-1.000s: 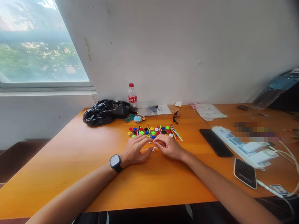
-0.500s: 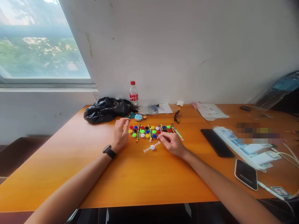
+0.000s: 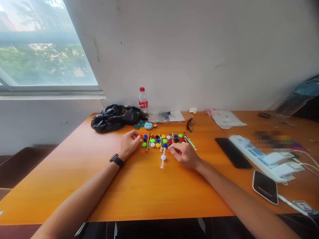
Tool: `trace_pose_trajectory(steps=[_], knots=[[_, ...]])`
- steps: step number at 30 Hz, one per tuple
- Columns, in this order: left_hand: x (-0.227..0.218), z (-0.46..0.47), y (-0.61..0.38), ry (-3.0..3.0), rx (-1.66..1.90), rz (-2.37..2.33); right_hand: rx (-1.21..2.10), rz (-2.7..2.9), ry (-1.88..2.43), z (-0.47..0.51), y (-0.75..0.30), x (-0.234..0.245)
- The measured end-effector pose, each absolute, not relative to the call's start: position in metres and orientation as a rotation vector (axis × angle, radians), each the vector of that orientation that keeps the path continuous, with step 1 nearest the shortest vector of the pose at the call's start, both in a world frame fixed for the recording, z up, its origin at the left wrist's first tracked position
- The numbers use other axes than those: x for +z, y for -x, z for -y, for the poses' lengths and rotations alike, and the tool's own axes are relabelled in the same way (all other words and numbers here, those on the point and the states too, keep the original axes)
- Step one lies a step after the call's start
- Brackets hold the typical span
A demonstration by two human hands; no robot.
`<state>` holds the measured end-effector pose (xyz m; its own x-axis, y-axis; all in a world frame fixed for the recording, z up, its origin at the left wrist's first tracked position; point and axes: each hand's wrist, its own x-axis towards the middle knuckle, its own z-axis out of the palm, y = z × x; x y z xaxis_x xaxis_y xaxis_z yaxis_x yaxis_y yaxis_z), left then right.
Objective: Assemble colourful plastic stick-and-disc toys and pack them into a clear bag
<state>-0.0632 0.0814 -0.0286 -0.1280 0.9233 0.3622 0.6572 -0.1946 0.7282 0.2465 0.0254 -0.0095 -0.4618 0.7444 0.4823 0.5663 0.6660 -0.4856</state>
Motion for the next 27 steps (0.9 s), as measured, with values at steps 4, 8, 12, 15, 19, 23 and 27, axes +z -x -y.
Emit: trace_pose_trajectory(steps=[4,8,12,15,19,23,27], knots=[[-0.026,-0.081,0.062,-1.852,1.161,-1.831,0.353,2.215,1.002,-0.025,-0.246,-0.013],[-0.026,-0.081,0.062,-1.855,1.136,-1.819,0.368,2.221,0.996,-0.026,-0.246,-0.015],[-0.028,-0.083,0.062,-1.874,1.086,-1.8,0.382,2.229,1.002,-0.026,-0.246,-0.015],[-0.03,-0.085,0.062,-1.914,1.066,-1.791,0.378,2.235,1.012,-0.027,-0.246,-0.014],[-0.028,-0.081,0.061,-2.033,1.13,-1.745,0.378,2.239,1.011,-0.026,-0.245,-0.014],[-0.022,-0.071,0.053,-2.396,1.109,-1.648,0.4,2.247,1.001,-0.026,-0.245,-0.015],[-0.016,-0.062,0.044,-2.581,0.994,-1.669,0.408,2.252,1.011,-0.026,-0.245,-0.013]])
